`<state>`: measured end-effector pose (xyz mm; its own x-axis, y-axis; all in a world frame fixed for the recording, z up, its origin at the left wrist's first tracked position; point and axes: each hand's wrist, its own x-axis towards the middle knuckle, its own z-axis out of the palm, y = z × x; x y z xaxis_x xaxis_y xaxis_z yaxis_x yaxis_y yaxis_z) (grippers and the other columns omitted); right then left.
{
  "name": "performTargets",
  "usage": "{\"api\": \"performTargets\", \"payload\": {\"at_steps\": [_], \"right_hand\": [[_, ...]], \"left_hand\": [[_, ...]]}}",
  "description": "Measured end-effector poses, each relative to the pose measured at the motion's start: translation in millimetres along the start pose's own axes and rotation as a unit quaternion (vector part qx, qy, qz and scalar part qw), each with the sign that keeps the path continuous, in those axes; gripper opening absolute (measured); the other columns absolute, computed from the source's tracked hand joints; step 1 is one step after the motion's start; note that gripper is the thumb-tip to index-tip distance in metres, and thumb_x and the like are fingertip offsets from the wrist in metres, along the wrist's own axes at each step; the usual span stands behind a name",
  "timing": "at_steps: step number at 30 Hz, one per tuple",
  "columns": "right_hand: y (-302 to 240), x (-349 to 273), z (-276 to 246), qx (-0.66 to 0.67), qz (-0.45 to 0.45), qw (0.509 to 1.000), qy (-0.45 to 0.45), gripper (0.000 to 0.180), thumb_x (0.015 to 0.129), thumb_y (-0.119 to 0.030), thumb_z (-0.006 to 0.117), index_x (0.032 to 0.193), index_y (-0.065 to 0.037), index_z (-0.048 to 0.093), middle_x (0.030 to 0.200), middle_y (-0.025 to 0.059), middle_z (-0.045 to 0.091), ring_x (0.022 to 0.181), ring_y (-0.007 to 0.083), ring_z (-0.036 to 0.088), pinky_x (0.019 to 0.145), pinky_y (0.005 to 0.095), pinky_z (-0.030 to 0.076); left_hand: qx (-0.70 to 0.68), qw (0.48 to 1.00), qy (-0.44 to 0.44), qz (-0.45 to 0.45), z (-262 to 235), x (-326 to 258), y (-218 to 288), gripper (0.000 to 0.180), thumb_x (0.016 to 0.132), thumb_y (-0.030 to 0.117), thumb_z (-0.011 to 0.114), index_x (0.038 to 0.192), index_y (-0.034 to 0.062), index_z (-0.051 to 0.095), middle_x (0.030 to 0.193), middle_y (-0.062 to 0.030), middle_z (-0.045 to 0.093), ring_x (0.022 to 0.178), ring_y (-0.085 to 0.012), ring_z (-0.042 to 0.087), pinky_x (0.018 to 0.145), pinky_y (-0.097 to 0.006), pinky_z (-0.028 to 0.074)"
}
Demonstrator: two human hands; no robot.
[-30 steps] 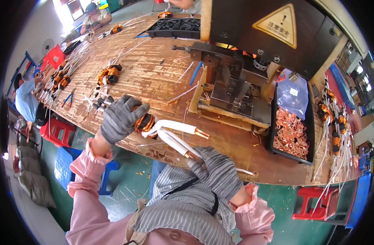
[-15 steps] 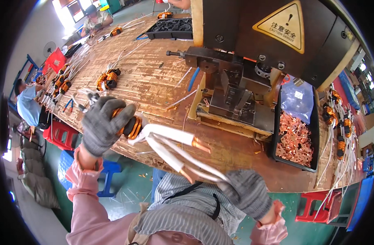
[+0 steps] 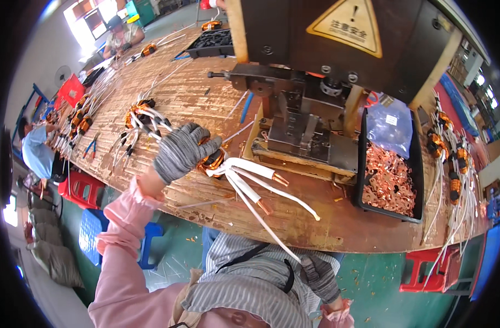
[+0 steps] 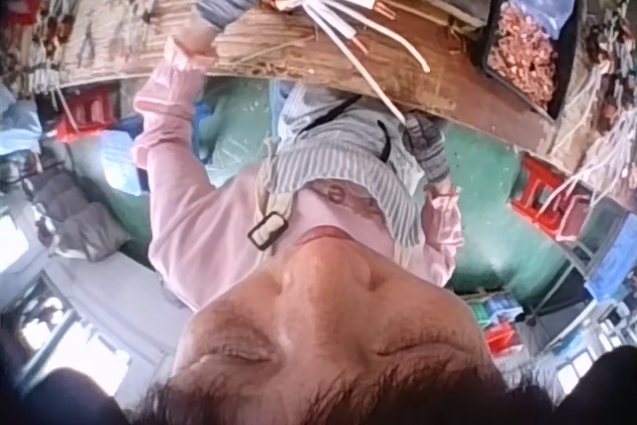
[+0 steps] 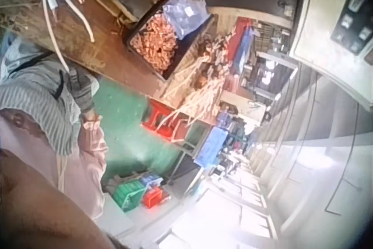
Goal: The person assembles electrical components by inserting copper terminals into the ends of white insulated wires attached to a copper coil. They use a manual press machine to crimp the terminals onto the wires and then place the finished units on a wooden workbench.
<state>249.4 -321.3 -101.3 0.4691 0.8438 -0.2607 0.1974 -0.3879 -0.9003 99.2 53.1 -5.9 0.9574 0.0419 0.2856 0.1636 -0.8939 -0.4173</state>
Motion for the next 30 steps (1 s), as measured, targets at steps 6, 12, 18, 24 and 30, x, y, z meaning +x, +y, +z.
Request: {"api": "performTargets", "payload": {"at_steps": [6, 12, 18, 24, 30], "right_hand": [[18.5, -33.9, -50.3, -0.238, -0.063, 0.963, -0.109, 0.027, 0.086, -0.033, 0.052, 0.085, -0.007, 0.060, 0.074, 0.0104, 0.061, 0.065, 0.0281, 0.060, 0.059, 0.0358, 0.048], [-112.7, 11.6, -91.9, -0.416, -0.198, 0.888, 0.001, 0.033, 0.079, -0.034, 0.060, 0.098, -0.006, 0.060, 0.092, 0.0119, 0.061, 0.082, 0.0303, 0.059, 0.069, 0.0385, 0.049], [-188.4, 148.5, 27.0, -0.456, -0.405, 0.792, 0.030, 0.060, 0.081, -0.043, 0.053, 0.119, 0.001, 0.043, 0.101, 0.0197, 0.057, 0.094, 0.0292, 0.056, 0.075, 0.0360, 0.048], [-219.1, 218.2, 98.7, -0.462, -0.262, 0.836, -0.138, 0.076, 0.071, -0.048, 0.062, 0.118, 0.008, 0.040, 0.094, 0.0200, 0.060, 0.088, 0.0293, 0.061, 0.075, 0.0381, 0.049], [-190.9, 214.1, 110.4, -0.270, -0.289, 0.917, -0.049, 0.064, 0.065, -0.041, 0.069, 0.112, -0.006, 0.045, 0.090, 0.0194, 0.060, 0.083, 0.0335, 0.060, 0.073, 0.0377, 0.047]], "left_hand": [[-0.117, 0.990, 0.073, -0.032, 34.6, -14.3, 1.7, 0.033, 0.068, 0.017, 0.061, 0.101, 0.0144, 0.060, 0.097, -0.0089, 0.056, 0.092, -0.0288, 0.054, 0.079, -0.039, 0.045], [-0.111, 0.982, 0.128, -0.088, 38.6, -17.1, 14.6, 0.042, 0.064, 0.018, 0.068, 0.105, 0.0147, 0.057, 0.104, -0.0110, 0.055, 0.100, -0.0300, 0.051, 0.089, -0.044, 0.040], [-0.126, 0.949, 0.165, -0.237, 1.2, -46.2, 46.5, 0.052, 0.062, 0.006, 0.065, 0.112, 0.0133, 0.053, 0.120, -0.0155, 0.044, 0.112, -0.0365, 0.042, 0.094, -0.045, 0.037], [-0.422, 0.784, 0.196, -0.411, 16.9, -123.9, 115.1, 0.052, 0.069, 0.007, 0.067, 0.117, 0.0055, 0.049, 0.119, -0.0141, 0.049, 0.113, -0.0280, 0.045, 0.096, -0.039, 0.037], [-0.763, 0.365, 0.278, -0.456, 13.4, -117.1, 141.3, 0.059, 0.078, 0.006, 0.063, 0.129, 0.0012, 0.034, 0.124, -0.0147, 0.046, 0.117, -0.0235, 0.044, 0.098, -0.035, 0.036]]}}
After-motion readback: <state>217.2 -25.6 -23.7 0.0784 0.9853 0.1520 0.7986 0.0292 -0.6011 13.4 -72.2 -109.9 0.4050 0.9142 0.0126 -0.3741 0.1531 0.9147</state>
